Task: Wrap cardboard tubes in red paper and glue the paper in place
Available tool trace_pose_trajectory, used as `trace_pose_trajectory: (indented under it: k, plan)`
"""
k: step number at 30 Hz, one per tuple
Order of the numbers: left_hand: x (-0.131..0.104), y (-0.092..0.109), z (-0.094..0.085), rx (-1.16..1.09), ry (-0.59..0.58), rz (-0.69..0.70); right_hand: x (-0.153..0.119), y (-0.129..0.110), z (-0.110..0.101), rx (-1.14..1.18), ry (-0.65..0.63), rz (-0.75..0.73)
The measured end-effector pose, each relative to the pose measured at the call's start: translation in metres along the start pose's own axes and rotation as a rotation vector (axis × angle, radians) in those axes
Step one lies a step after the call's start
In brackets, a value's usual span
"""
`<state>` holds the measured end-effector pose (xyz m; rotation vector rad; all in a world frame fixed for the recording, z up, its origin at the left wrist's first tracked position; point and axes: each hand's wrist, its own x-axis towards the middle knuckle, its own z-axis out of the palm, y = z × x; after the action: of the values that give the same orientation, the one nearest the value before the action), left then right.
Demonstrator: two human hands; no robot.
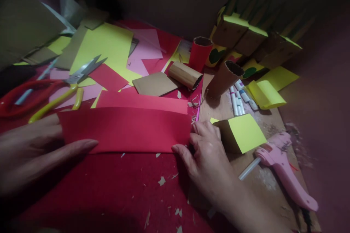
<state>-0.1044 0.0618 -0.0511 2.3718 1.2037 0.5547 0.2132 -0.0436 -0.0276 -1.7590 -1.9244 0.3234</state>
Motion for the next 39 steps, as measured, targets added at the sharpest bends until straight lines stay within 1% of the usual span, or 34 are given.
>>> trace_pose_trajectory:
  k: [3, 8, 12, 16, 20, 25, 30, 35, 39]
  plan:
    - [0.005, 0.004, -0.002, 0.089, 0.023, 0.060, 0.000, 0.002, 0.003, -0.056, 0.000, -0.007]
    - [0.013, 0.013, -0.009, 0.064, 0.013, 0.111, 0.001, 0.004, 0.006, -0.134, 0.000, -0.010]
    - [0.019, 0.024, -0.013, 0.075, -0.021, 0.101, 0.003, 0.005, 0.006, -0.184, -0.010, -0.023]
    - [0.020, 0.030, -0.013, 0.096, -0.001, 0.125, 0.005, 0.006, 0.007, -0.234, -0.003, -0.045]
    - [0.021, 0.030, -0.011, 0.112, -0.011, 0.125, 0.006, 0.007, 0.009, -0.293, 0.001, -0.083]
    - [0.021, 0.029, -0.010, 0.122, -0.074, 0.088, 0.007, 0.007, 0.011, -0.374, 0.007, -0.106]
    - [0.020, 0.029, -0.009, 0.143, -0.012, 0.111, 0.007, 0.004, 0.010, -0.392, -0.009, -0.092]
    - [0.019, 0.026, -0.008, 0.174, -0.022, 0.127, 0.013, 0.003, 0.009, -0.417, -0.047, -0.068]
    - [0.017, 0.019, -0.004, 0.254, -0.001, 0.171, 0.018, 0.004, 0.005, -0.399, -0.118, -0.037]
